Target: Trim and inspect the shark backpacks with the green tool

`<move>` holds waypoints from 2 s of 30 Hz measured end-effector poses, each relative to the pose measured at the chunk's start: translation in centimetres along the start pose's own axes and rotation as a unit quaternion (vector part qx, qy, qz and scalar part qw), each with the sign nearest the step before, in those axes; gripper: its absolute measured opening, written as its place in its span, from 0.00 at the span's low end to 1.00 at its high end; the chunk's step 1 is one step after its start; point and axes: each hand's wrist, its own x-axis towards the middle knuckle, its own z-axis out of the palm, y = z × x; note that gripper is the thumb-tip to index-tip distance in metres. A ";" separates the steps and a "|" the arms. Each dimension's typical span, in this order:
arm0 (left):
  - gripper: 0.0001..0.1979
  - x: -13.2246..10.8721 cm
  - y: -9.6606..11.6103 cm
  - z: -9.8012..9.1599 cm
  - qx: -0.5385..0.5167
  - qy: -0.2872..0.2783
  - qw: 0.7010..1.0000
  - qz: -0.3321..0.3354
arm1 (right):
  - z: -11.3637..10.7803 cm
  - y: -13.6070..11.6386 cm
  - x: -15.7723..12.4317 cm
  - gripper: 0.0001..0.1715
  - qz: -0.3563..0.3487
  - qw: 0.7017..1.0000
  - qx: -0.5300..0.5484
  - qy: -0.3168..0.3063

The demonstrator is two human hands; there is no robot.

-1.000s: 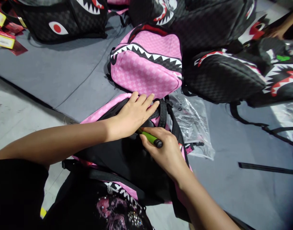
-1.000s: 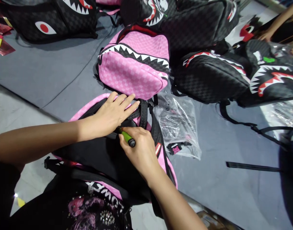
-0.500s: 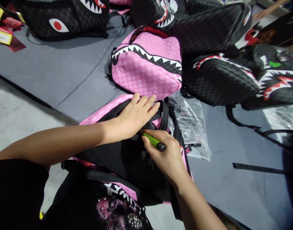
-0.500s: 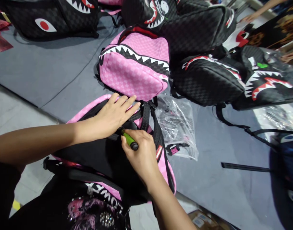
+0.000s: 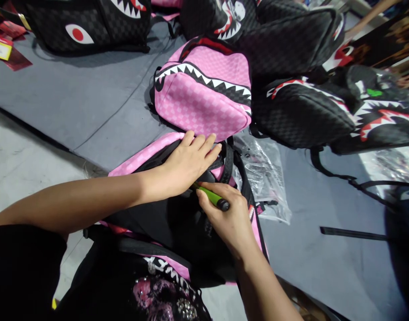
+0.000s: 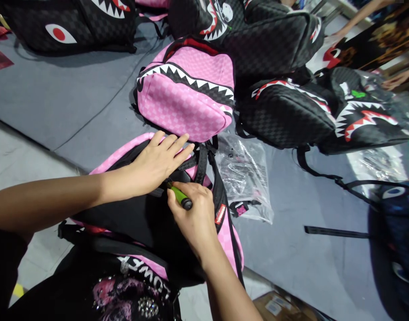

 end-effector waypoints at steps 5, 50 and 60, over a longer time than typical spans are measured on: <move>0.30 0.0 -0.1 0.0 -0.006 0.004 1.000 0.004 | 0.6 0.0 0.0 0.10 0.003 0.999 0.039 0.031; 0.55 -1.6 -2.8 -3.9 -0.023 -0.148 0.989 -0.014 | 0.6 -0.8 -1.2 0.09 0.002 0.992 0.111 0.052; 0.71 -1.9 -3.2 -2.2 0.016 -0.164 0.984 -0.064 | 1.6 -2.2 -1.7 0.10 -0.037 0.990 0.138 0.017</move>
